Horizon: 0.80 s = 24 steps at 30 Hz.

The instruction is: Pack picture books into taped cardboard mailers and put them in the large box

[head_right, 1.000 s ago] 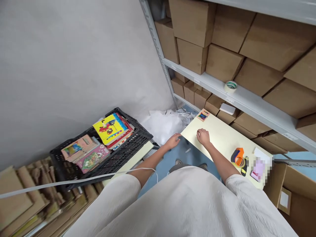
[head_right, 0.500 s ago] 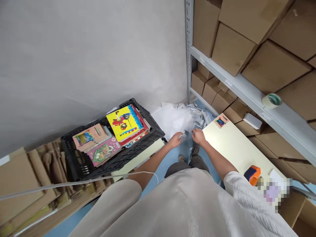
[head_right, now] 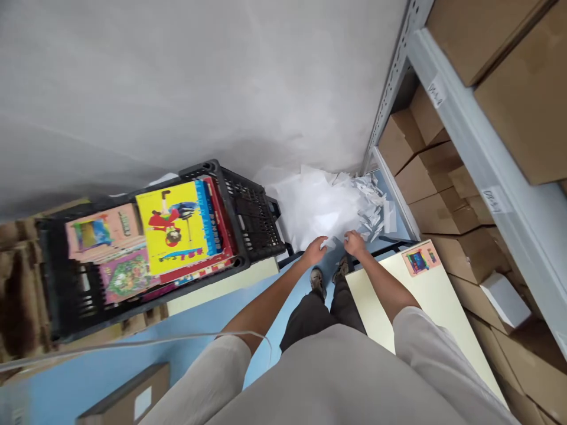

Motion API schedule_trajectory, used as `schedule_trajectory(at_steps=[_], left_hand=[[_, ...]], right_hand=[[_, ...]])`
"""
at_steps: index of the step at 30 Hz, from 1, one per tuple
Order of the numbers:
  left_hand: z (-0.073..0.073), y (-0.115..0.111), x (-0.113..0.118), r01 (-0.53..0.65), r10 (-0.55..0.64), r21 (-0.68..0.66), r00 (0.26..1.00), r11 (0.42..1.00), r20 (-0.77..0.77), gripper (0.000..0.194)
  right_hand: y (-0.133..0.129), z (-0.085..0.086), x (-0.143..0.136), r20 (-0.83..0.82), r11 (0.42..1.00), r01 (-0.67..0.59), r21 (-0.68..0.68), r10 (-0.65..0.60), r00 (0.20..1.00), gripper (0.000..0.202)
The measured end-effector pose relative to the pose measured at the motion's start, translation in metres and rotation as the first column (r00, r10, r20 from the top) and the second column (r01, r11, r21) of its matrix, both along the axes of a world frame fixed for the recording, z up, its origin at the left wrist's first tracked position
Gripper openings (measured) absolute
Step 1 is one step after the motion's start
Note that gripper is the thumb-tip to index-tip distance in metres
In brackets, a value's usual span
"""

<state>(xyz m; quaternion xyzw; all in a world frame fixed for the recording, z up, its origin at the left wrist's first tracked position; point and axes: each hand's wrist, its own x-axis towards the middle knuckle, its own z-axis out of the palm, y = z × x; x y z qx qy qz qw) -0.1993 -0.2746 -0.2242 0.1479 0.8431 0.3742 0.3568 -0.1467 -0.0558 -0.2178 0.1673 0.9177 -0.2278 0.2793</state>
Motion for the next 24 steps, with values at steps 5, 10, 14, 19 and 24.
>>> schedule_trajectory(at_steps=[5, 10, 14, 19, 24], left_hand=[[-0.066, 0.020, -0.016, -0.199, 0.203, -0.043, 0.968, 0.979, 0.145, 0.046], [-0.119, 0.044, -0.025, -0.394, 0.399, -0.067, 0.896, 0.917, 0.195, 0.049], [-0.136, 0.057, -0.030, -0.455, 0.458, -0.065, 0.866, 0.888, 0.200, 0.049], [-0.112, 0.068, -0.033, -0.465, 0.467, -0.064, 0.856, 0.883, 0.220, 0.053], [-0.056, 0.080, -0.039, -0.473, 0.439, 0.087, 0.861, 0.877, 0.258, 0.055]], right_hand=[[0.038, -0.065, -0.027, 0.077, 0.999, -0.027, 0.026, 0.025, 0.997, 0.037], [0.048, -0.102, -0.031, 0.141, 0.997, -0.071, 0.018, 0.068, 0.988, 0.035], [0.035, -0.113, -0.022, 0.120, 0.995, -0.092, -0.048, 0.097, 0.988, 0.035], [0.018, -0.096, -0.019, 0.073, 0.998, -0.034, -0.059, 0.038, 0.997, 0.053], [-0.002, -0.055, -0.032, 0.096, 0.995, 0.097, 0.000, -0.097, 0.991, 0.103]])
